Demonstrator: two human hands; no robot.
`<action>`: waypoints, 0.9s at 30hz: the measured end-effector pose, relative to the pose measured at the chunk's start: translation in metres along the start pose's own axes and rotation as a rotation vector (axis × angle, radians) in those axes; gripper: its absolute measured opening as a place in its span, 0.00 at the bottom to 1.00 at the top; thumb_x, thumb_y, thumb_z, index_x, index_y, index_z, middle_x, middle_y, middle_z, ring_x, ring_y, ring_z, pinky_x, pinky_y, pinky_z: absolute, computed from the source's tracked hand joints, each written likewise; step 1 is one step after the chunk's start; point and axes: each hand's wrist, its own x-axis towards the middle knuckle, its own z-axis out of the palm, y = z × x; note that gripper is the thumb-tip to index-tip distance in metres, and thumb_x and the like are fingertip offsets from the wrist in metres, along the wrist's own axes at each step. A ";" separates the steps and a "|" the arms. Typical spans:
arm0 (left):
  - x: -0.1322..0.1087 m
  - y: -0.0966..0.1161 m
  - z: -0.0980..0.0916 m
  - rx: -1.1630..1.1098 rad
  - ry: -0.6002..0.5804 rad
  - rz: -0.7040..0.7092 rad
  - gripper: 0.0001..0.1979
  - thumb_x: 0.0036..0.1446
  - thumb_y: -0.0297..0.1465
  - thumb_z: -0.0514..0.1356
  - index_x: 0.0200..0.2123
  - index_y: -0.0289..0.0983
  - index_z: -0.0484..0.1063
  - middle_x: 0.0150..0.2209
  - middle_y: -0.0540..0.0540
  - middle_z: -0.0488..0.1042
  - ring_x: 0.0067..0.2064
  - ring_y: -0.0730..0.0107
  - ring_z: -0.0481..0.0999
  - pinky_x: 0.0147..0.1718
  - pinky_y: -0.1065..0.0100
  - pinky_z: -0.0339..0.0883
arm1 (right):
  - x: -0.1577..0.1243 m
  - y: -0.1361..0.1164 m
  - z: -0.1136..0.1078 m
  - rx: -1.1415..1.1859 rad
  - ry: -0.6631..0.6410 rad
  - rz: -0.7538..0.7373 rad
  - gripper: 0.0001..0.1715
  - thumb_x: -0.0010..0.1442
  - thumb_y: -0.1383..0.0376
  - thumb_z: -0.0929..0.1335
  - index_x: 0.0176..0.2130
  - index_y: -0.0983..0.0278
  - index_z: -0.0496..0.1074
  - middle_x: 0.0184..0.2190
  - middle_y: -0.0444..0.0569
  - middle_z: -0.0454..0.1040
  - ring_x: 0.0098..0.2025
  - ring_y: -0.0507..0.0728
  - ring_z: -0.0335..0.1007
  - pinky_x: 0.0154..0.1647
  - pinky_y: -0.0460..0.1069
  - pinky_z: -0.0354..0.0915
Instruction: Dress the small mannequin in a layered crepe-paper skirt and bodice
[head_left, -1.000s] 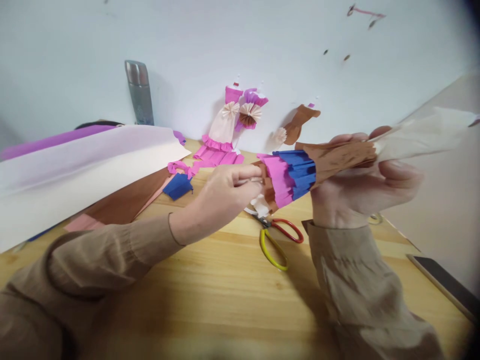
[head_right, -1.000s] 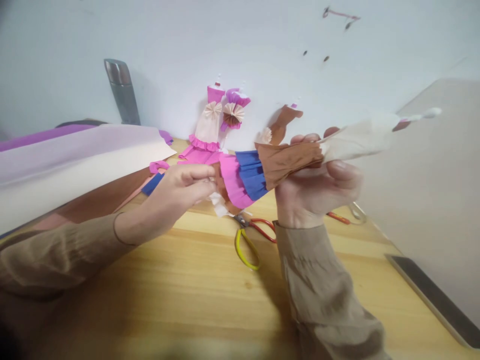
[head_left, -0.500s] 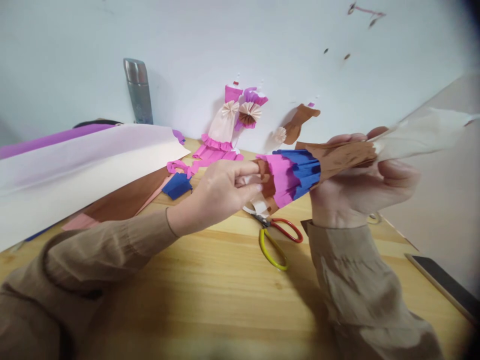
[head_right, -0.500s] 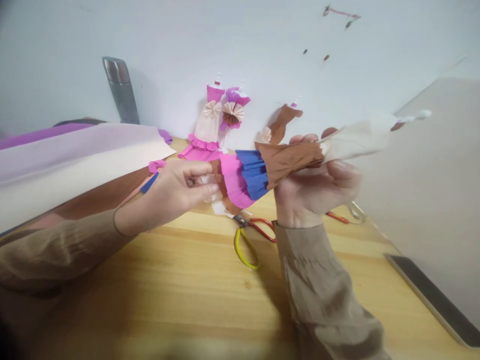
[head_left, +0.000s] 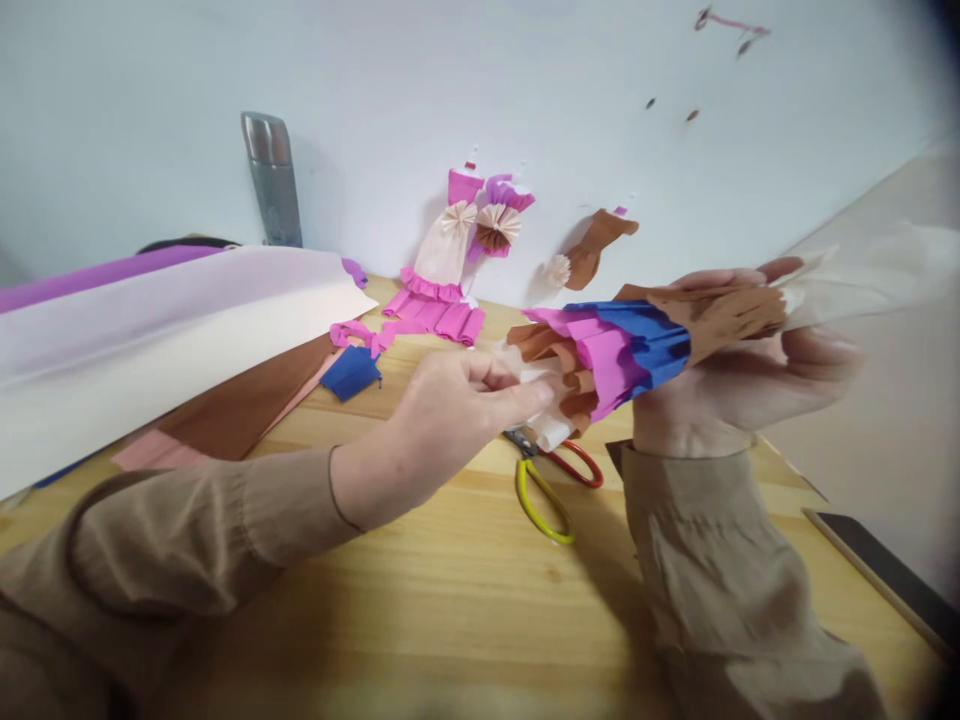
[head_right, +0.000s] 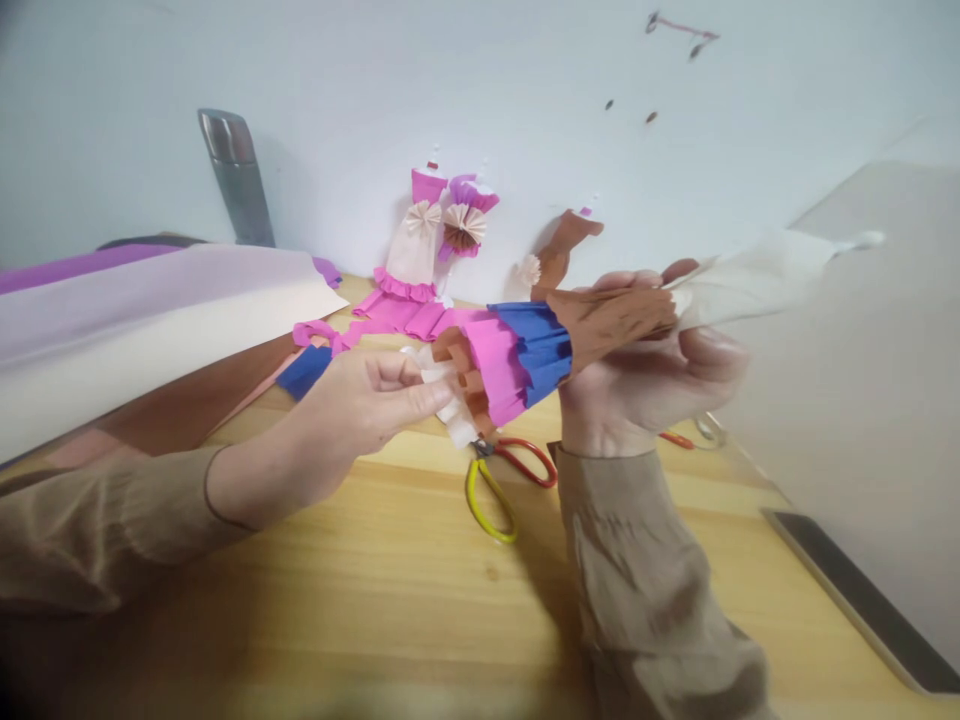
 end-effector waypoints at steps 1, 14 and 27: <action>-0.001 0.003 0.001 -0.019 0.003 -0.054 0.17 0.57 0.29 0.62 0.18 0.35 0.64 0.17 0.56 0.58 0.20 0.83 0.54 0.19 0.75 0.46 | 0.000 0.000 0.000 0.001 0.005 -0.006 0.20 0.48 0.63 0.59 0.41 0.57 0.70 0.26 0.41 0.67 0.27 0.57 0.75 0.29 0.57 0.76; -0.004 0.000 0.001 -0.394 -0.115 -0.249 0.13 0.53 0.20 0.55 0.21 0.37 0.55 0.14 0.58 0.53 0.15 0.85 0.45 0.15 0.76 0.37 | -0.009 -0.004 0.009 -0.141 -0.125 -0.081 0.18 0.55 0.53 0.54 0.36 0.54 0.67 0.26 0.43 0.65 0.30 0.60 0.74 0.28 0.60 0.74; -0.003 -0.009 0.003 -0.467 -0.221 -0.399 0.15 0.55 0.25 0.51 0.18 0.37 0.52 0.14 0.55 0.54 0.15 0.84 0.46 0.15 0.77 0.40 | 0.004 -0.014 -0.006 -0.444 -0.274 -0.155 0.15 0.50 0.50 0.69 0.37 0.53 0.71 0.30 0.36 0.72 0.43 0.51 0.75 0.41 0.49 0.70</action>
